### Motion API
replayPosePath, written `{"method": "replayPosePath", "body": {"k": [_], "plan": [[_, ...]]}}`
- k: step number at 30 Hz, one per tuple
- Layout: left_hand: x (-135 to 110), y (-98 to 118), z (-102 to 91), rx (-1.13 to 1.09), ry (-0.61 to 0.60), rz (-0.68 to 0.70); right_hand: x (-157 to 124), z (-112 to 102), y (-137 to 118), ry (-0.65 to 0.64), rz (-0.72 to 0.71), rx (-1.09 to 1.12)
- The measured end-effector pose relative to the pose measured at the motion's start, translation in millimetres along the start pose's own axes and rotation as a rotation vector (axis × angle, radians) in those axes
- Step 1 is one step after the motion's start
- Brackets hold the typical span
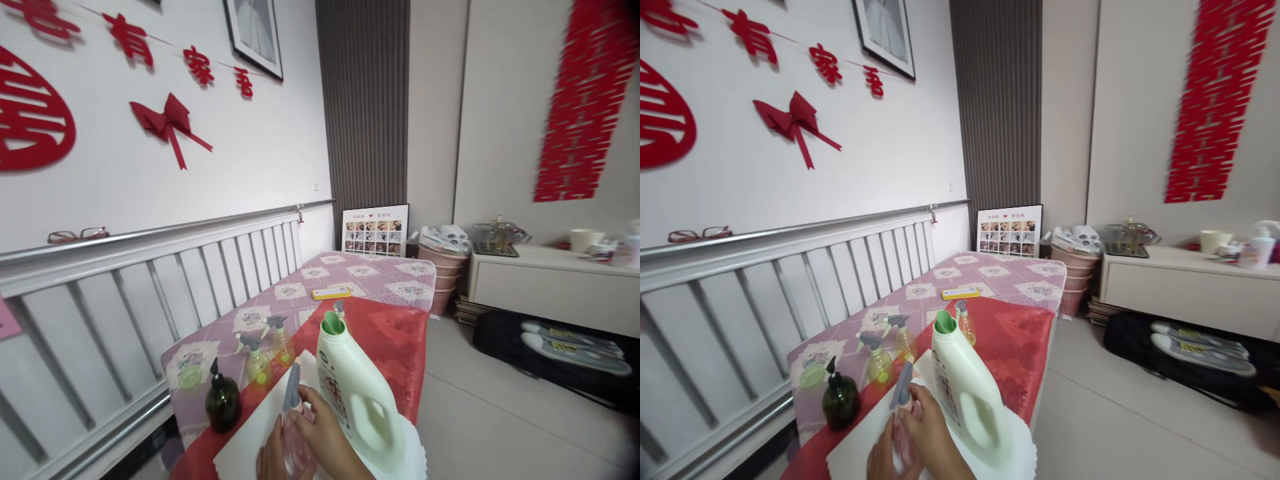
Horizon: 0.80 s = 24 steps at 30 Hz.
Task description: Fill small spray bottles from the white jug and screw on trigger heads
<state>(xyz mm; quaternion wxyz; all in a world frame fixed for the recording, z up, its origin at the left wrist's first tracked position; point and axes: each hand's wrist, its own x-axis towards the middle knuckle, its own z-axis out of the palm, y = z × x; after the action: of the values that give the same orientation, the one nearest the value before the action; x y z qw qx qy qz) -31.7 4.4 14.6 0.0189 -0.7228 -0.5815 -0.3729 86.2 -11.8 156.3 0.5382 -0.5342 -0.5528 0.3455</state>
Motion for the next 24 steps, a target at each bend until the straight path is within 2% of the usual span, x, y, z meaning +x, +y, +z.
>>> {"method": "replayPosePath", "body": {"k": [4, 11, 15, 19, 24], "plan": [[-2.0, -0.8, 12.7, -0.044, 0.029, -0.028, 0.3, -0.5, -1.7, -0.006, -0.012, -0.047], [-1.8, -5.8, 9.5, -0.025, -0.076, -0.020, -0.4, -10.7, 0.4, -0.096, -0.034, -0.119], [1.0, -8.9, 0.4, -0.100, -0.233, -0.011, 5.1, -20.5, -4.3, -0.194, -0.023, -0.167], [7.2, 1.7, -16.4, -0.198, -0.382, -0.124, 13.6, -29.3, -10.2, -0.307, -0.013, -0.204], [14.1, 14.6, -32.4, -0.261, -0.453, -0.198, 20.3, -35.8, -14.6, -0.395, 0.010, -0.247]]}}
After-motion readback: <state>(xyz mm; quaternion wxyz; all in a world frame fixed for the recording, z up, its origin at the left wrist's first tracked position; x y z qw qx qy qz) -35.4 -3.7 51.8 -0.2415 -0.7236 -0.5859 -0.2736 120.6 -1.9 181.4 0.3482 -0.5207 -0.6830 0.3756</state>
